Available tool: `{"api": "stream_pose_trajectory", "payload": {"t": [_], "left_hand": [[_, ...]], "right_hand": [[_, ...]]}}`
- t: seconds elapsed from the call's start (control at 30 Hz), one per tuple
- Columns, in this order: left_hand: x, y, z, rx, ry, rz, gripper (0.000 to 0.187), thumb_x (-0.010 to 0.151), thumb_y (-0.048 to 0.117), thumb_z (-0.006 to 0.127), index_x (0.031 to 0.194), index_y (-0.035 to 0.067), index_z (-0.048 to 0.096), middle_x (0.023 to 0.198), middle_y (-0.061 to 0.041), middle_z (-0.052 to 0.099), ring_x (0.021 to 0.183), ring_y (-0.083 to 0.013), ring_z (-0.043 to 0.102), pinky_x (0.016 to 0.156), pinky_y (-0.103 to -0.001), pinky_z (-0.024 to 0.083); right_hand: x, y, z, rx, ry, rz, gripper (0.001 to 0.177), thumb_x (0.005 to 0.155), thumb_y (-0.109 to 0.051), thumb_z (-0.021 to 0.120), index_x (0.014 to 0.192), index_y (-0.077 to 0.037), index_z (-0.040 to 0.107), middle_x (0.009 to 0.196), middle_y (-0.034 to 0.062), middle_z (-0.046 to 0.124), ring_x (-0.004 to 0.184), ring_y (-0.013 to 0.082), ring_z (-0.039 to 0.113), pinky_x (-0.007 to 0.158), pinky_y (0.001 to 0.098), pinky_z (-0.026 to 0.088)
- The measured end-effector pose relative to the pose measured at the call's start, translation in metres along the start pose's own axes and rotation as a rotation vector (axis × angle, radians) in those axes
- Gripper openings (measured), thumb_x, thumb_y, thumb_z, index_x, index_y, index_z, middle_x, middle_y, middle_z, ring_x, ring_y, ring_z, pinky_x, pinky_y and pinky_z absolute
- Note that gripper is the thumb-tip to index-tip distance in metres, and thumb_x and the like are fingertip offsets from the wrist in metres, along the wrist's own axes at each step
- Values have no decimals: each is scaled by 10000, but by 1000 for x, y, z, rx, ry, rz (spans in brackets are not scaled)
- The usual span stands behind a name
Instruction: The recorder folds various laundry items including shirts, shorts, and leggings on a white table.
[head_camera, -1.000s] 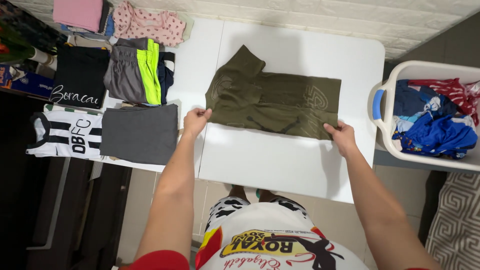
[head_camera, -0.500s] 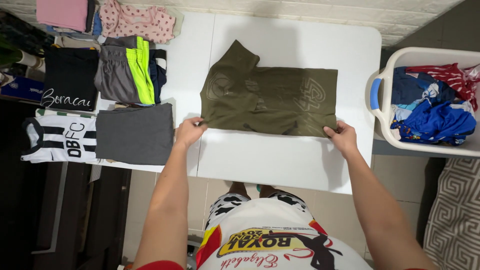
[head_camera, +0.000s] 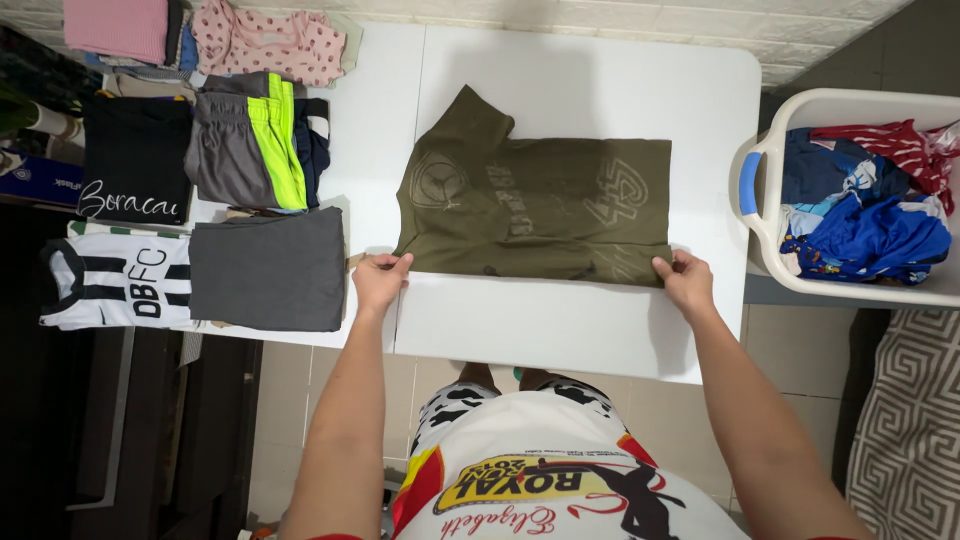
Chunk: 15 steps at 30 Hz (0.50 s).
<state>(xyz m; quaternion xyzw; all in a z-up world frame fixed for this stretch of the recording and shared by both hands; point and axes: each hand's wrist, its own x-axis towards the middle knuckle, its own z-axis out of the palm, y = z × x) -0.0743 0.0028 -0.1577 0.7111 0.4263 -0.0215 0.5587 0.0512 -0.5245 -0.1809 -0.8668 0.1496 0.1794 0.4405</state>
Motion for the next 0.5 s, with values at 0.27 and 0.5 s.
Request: {"api": "stream_pose_trajectory", "payload": {"t": [0.27, 0.5], "left_hand": [[-7, -18, 8, 216, 239, 317, 232, 778, 83, 845, 835, 12, 632, 750, -87, 708, 682, -206, 685, 669, -314, 540], [-51, 17, 41, 492, 189, 756, 229, 914, -5, 606, 1127, 76, 626, 1115, -123, 586, 978, -293, 597, 751, -418, 538]], "right_hand": [[-18, -23, 2, -174, 137, -35, 177, 955, -177, 716, 1054, -33, 687, 808, 105, 692, 729, 244, 626, 717, 372, 489], [-43, -67, 47, -334, 435, -707, 192, 894, -50, 686, 1085, -39, 666, 1082, 138, 610, 1015, 320, 589, 903, 452, 478]]}}
